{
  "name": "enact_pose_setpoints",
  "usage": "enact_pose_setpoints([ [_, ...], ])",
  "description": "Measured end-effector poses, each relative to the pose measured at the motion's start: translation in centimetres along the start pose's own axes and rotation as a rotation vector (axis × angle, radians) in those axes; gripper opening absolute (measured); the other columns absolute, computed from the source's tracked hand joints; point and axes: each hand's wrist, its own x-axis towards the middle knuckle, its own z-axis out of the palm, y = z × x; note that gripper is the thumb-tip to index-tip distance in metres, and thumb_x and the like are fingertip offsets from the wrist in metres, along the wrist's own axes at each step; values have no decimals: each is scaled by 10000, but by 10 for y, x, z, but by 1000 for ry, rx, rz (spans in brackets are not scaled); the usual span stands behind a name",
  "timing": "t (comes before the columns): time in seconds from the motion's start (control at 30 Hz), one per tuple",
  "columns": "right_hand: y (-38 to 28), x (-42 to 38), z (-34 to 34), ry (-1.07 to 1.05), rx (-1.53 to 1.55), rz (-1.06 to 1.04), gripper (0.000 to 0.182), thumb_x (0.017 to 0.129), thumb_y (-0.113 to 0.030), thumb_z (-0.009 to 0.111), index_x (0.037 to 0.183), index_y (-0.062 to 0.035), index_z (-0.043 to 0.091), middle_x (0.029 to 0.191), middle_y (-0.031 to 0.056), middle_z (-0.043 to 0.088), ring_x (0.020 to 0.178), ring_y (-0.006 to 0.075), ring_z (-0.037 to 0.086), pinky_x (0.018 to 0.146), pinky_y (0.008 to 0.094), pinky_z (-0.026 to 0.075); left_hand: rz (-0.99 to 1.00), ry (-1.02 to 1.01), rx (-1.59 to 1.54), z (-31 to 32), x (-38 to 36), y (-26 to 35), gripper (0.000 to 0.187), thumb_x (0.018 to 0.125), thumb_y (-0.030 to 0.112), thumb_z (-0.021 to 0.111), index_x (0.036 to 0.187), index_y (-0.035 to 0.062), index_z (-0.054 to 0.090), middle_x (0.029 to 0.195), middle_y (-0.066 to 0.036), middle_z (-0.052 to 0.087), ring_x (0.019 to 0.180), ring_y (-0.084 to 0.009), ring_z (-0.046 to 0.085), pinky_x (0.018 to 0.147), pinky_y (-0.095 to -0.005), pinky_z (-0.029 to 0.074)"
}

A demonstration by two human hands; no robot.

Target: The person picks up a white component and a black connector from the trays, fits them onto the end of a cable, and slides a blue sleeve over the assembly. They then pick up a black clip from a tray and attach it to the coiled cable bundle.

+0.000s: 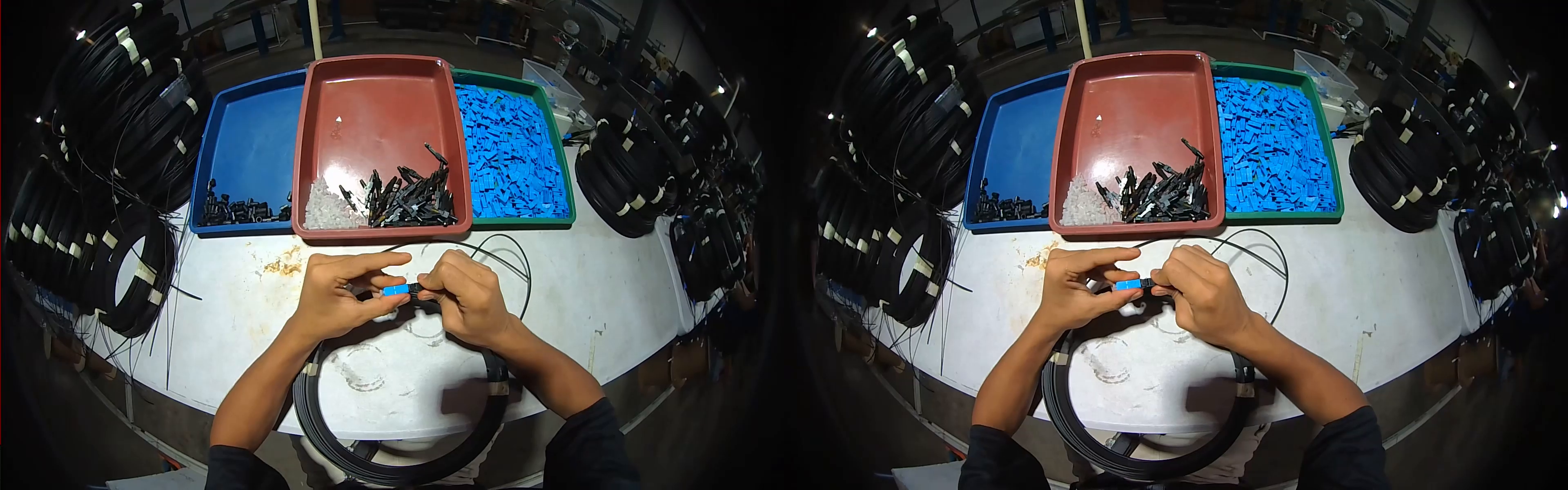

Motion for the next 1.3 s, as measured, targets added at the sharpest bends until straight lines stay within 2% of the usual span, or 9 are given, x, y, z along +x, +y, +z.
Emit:
enact_pose_setpoints([
  [0.07, -2, 0, 0, -2, -9, -4, 229, 708, 86, 758, 855, 8, 601, 737, 121, 517, 672, 314, 551, 633, 419, 444, -10, 2, 11, 1, 0, 0, 425, 799, -36, 827, 1212, -9, 730, 924, -132, 782, 893, -175, 773, 733, -257, 639],
  [0.33, -4, 0, 2, -18, -11, -2, 239, 684, 120, 723, 839, 8, 582, 742, 126, 520, 674, 319, 553, 619, 421, 446, 62, -19, 105, 2, 1, -5, 442, 779, 32, 855, 1209, 57, 760, 813, -101, 763, 681, -126, 718, 611, -256, 582],
  [0.47, -4, 0, 2, -28, -14, 24, 227, 695, 110, 721, 828, 3, 571, 745, 125, 519, 670, 318, 546, 618, 424, 443, 65, -52, 170, -1, 3, 1, 447, 774, 23, 854, 1210, 55, 759, 806, -99, 761, 698, -128, 722, 617, -256, 580],
  [0.67, 3, 4, -5, -64, -60, -22, 206, 726, 82, 720, 837, -10, 573, 747, 119, 513, 681, 319, 549, 636, 427, 445, 114, 21, 22, -2, 5, -7, 432, 765, 27, 857, 1187, 61, 771, 818, -91, 760, 672, -126, 711, 601, -250, 555],
  [0.73, 3, 1, -2, -69, -96, -58, 194, 740, 61, 725, 848, -12, 581, 749, 115, 518, 694, 325, 555, 648, 430, 449, 145, -66, 218, -5, 7, -1, 421, 758, 27, 857, 1171, 54, 775, 868, -95, 776, 683, -136, 722, 617, -256, 562],
  [0.8, 2, 1, -3, -95, -116, -55, 193, 741, 51, 728, 861, -13, 591, 748, 114, 520, 705, 328, 560, 658, 431, 453, 117, -108, 280, -6, 7, 3, 388, 755, 17, 852, 1137, 47, 785, 859, -93, 773, 685, -143, 720, 619, -259, 558],
  [0.93, 2, 5, -7, -53, -73, -33, 194, 740, 63, 724, 864, -11, 595, 747, 120, 520, 697, 327, 563, 654, 430, 458, 174, -11, 172, -5, 11, 3, 346, 759, 20, 852, 1098, 67, 801, 750, -63, 727, 660, -136, 704, 593, -257, 545],
  [1.17, 5, 0, -2, -92, -80, 9, 192, 776, 38, 743, 879, -2, 586, 759, 128, 553, 688, 325, 577, 632, 429, 468, 157, -34, 256, -5, 8, 1, 308, 764, 26, 848, 1067, 44, 802, 794, -81, 742, 642, -157, 697, 575, -263, 542],
  [1.3, 3, -2, 3, -62, -54, 59, 202, 788, 19, 752, 864, -4, 566, 766, 126, 566, 685, 317, 581, 633, 421, 472, 274, -50, 283, 0, 9, -10, 252, 749, -7, 843, 997, 14, 805, 870, -127, 780, 742, -183, 752, 645, -272, 589],
])
